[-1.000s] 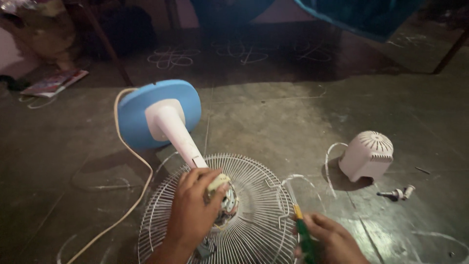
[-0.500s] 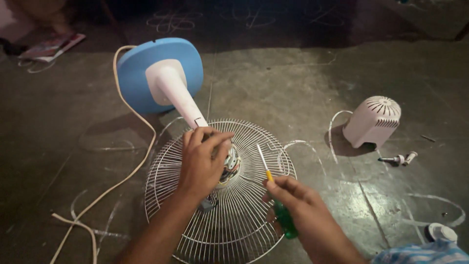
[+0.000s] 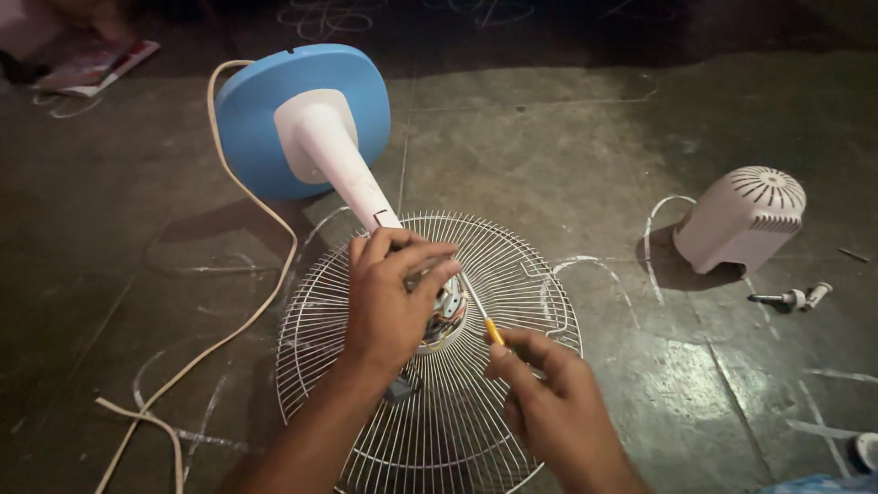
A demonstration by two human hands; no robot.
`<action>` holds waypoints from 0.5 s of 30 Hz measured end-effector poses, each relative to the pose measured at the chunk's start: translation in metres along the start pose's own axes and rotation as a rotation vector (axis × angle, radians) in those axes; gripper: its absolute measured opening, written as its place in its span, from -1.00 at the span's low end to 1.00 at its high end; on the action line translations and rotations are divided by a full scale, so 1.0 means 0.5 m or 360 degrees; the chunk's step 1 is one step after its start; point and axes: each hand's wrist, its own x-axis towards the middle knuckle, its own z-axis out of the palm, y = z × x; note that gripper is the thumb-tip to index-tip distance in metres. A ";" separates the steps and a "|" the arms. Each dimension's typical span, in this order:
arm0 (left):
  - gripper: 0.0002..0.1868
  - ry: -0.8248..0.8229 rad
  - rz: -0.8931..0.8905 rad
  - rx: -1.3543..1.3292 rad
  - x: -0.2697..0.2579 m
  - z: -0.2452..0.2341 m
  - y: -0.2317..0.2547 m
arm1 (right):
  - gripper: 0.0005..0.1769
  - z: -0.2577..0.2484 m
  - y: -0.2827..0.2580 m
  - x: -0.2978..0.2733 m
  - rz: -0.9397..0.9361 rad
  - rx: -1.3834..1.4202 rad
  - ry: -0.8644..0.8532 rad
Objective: The person works on the motor housing of a disassembled electric fan, using a screwdriver to adjust internal components. The fan blades and rear cage are removed and placed nearby.
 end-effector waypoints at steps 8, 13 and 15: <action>-0.75 -0.0048 -0.0187 -0.0040 0.007 -0.003 0.007 | -0.64 0.000 0.020 0.006 -0.0183 -0.0156 0.0073; -0.73 -0.0076 -0.0402 -0.0121 0.009 0.005 0.007 | -0.64 -0.003 0.021 0.003 -0.0338 -0.0305 0.0092; -0.77 -0.0061 -0.0421 -0.0257 0.007 0.007 0.005 | -0.61 0.000 0.021 0.000 -0.0264 -0.0221 0.0101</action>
